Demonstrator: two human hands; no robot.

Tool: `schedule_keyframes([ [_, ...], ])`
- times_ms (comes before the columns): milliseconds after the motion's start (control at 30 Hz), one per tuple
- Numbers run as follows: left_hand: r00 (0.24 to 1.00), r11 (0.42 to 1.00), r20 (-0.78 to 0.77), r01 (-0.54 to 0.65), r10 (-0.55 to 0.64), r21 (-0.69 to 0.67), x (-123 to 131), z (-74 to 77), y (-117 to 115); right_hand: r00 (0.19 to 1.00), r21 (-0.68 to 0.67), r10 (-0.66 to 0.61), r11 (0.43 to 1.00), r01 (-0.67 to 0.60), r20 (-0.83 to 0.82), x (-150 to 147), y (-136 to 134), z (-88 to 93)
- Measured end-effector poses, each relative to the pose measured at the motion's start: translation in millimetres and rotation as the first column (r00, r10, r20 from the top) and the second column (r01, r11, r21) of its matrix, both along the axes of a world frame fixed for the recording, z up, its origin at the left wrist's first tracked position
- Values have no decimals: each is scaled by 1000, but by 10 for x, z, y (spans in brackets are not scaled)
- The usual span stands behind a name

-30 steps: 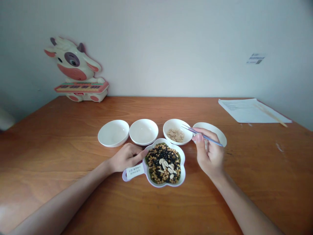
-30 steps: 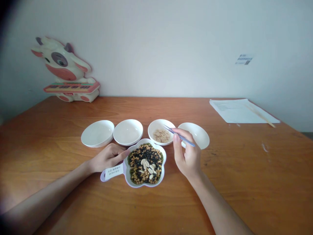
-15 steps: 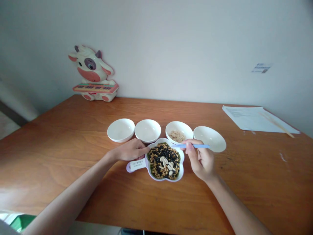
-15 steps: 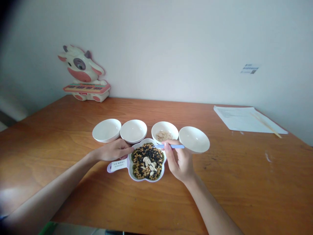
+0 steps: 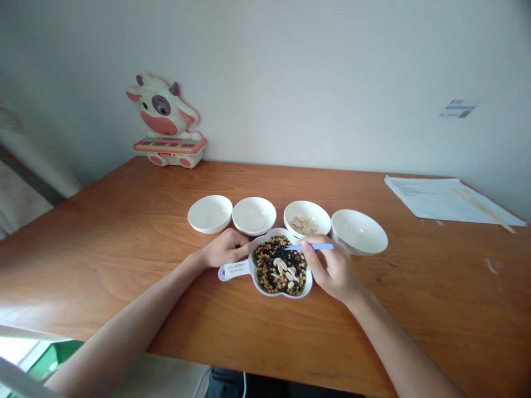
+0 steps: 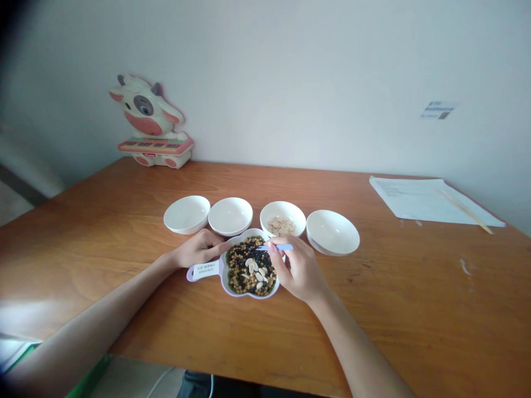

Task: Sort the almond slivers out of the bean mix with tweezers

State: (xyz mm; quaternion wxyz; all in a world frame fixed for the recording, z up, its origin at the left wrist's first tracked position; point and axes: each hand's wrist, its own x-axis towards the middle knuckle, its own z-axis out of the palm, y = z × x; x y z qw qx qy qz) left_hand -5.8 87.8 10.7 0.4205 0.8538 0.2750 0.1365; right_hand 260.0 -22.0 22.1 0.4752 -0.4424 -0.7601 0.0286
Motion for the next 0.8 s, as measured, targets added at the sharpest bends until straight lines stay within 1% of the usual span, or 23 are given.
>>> schedule_keyframes([
  [167, 997, 997, 62, 29, -33, 64, -2, -3, 0, 996, 17, 0, 1000, -2, 88, 10, 27, -48],
  [333, 996, 993, 84, 26, -36, 117, -5, 9, -16, 996, -9, 24, 1000, -24, 87, -6, 25, -49],
  [567, 999, 993, 31, 15, -19, 118, 4, 34, -45, 994, -41, 43, 998, -39, 104, -24, 29, -70],
  [800, 1000, 991, 28, 10, -14, 132, 2, 26, -34, 990, -38, 47, 998, -42, 134, -20, 32, -77],
])
